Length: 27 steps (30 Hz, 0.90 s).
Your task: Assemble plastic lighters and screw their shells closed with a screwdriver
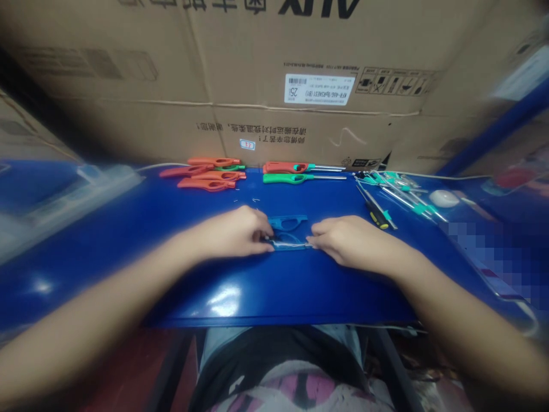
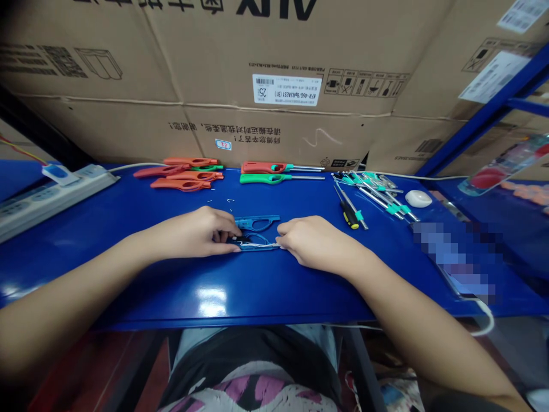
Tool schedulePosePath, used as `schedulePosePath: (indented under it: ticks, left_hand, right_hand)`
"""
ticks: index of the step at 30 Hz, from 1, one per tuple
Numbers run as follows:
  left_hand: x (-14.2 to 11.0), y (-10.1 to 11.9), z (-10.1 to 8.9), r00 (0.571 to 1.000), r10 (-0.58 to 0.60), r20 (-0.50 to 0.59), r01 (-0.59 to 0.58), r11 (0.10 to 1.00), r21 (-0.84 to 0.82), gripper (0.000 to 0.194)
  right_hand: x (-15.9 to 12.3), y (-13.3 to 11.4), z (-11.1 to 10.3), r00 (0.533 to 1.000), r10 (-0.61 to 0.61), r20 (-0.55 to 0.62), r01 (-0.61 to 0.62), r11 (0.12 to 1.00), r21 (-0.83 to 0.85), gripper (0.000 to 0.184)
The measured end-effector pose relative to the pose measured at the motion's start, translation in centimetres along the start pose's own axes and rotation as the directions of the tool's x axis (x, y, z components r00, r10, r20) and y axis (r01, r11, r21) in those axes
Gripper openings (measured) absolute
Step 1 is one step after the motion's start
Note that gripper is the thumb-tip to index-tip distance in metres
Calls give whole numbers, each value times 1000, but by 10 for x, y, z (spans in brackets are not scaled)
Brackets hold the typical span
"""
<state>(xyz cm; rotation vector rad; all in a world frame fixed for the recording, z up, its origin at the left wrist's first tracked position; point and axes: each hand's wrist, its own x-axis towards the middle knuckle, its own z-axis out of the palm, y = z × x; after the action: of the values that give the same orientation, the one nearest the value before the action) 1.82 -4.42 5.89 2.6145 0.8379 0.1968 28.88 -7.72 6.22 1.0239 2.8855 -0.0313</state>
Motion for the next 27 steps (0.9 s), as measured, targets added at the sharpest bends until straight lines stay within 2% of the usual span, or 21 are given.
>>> schedulePosePath:
  ticks: [10, 21, 24, 27]
  left_hand:
    - [1, 1, -1, 1000, -1, 8, 1, 1000, -6, 16]
    - [0, 1, -1, 1000, -3, 15, 3, 1000, 9, 19]
    - [0, 1, -1, 1000, -9, 14, 8, 1000, 14, 19]
    - [-1, 1, -1, 1000, -6, 2, 6, 1000, 18, 19]
  right_hand:
    - [3, -3, 1, 1000, 26, -1, -26, 1000, -16, 23]
    - [3, 4, 7, 998, -28, -64, 30, 999, 36, 23]
    - [2, 8, 8, 996, 12, -91, 0, 991, 133, 17]
    - [4, 10, 11, 991, 58, -117, -15, 942, 335, 19]
